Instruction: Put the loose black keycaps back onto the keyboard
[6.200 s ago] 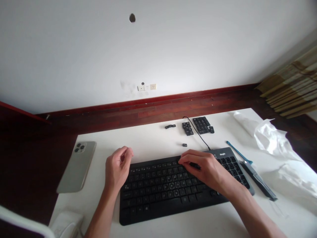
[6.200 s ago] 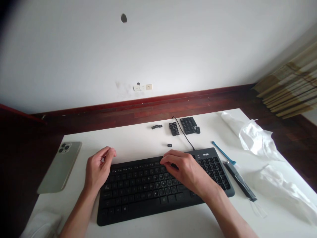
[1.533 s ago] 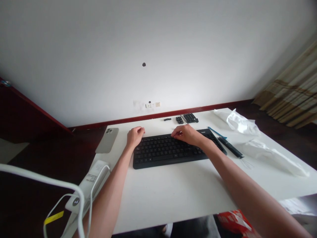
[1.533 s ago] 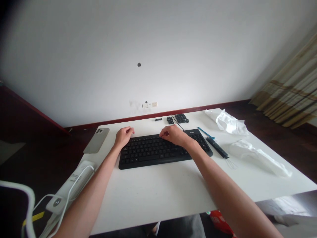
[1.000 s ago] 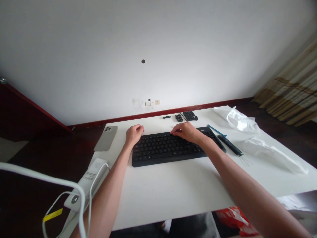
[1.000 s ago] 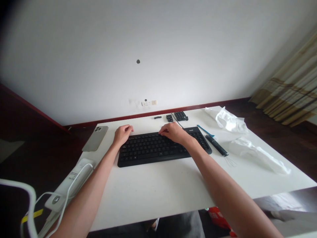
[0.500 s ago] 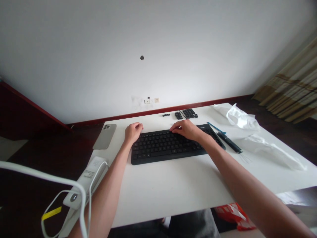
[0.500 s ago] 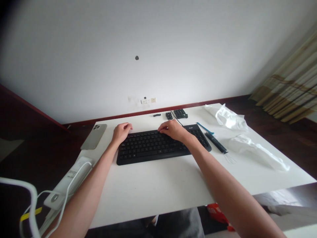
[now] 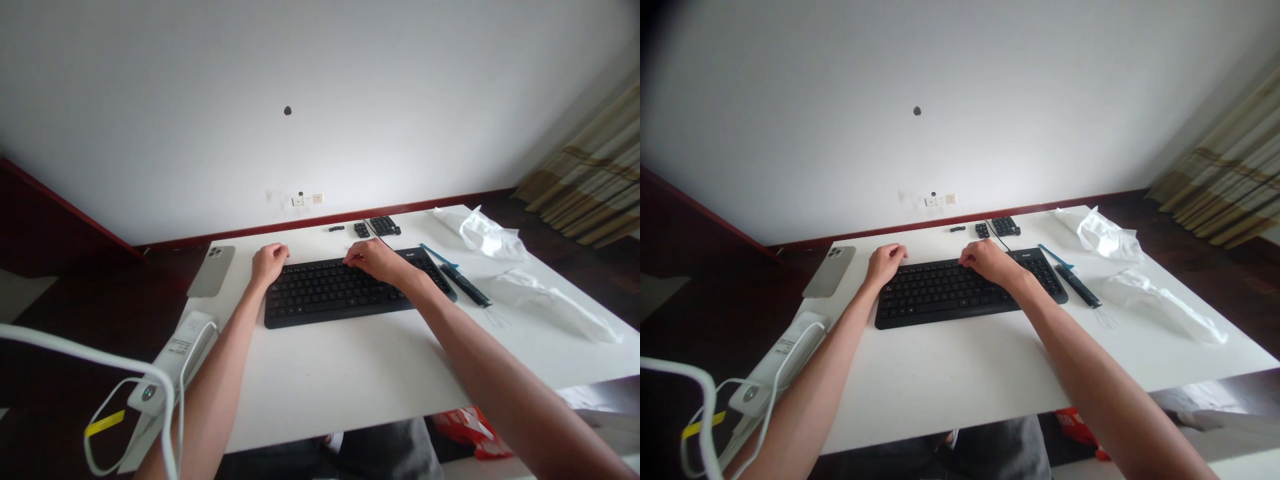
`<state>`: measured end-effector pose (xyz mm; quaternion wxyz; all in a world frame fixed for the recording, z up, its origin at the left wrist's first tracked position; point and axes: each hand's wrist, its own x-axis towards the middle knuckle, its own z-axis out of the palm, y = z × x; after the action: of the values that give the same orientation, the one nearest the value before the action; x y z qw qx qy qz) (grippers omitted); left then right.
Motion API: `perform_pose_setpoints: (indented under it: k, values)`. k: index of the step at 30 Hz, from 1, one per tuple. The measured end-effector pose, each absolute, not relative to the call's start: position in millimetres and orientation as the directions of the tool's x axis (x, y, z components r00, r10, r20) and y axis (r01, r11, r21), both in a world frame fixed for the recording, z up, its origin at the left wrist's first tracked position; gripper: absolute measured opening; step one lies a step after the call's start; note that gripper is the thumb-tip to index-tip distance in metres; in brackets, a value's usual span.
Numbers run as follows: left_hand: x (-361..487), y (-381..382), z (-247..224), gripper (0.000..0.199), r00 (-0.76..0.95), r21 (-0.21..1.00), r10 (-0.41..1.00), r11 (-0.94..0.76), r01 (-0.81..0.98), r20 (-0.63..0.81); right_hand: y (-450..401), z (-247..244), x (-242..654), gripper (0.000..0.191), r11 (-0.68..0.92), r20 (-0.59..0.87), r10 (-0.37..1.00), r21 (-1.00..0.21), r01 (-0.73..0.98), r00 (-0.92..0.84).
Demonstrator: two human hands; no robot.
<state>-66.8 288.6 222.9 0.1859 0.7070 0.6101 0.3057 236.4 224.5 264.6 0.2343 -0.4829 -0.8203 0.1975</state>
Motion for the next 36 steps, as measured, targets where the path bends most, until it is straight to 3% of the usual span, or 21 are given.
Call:
perform_pose_setpoints:
  k: [13,22,28,36]
  values:
    - [-67.7,287.3,222.8,0.035,0.071,0.654,0.972,-0.203,0.729,0.223,227.2,266.3,225.0,0.028,0.490,0.143,0.871,-0.319,0.811,-0.469]
    - [-68.5,288.2,221.8,0.036,0.077,0.652,0.973,-0.202,0.731,0.216,225.3,265.5,238.3,0.019,0.451,0.265,0.892,-0.529,0.719,-0.366]
    - [-68.7,287.5,221.7,0.035,0.077,0.650,0.972,-0.206,0.732,0.221,236.7,259.3,259.8,0.018,0.329,0.398,0.909,-0.509,0.795,-0.121]
    - [-68.8,288.5,220.9,0.036,0.081,0.654,0.972,-0.209,0.727,0.221,246.7,241.1,263.4,0.018,0.291,0.321,0.936,-0.482,0.827,-0.142]
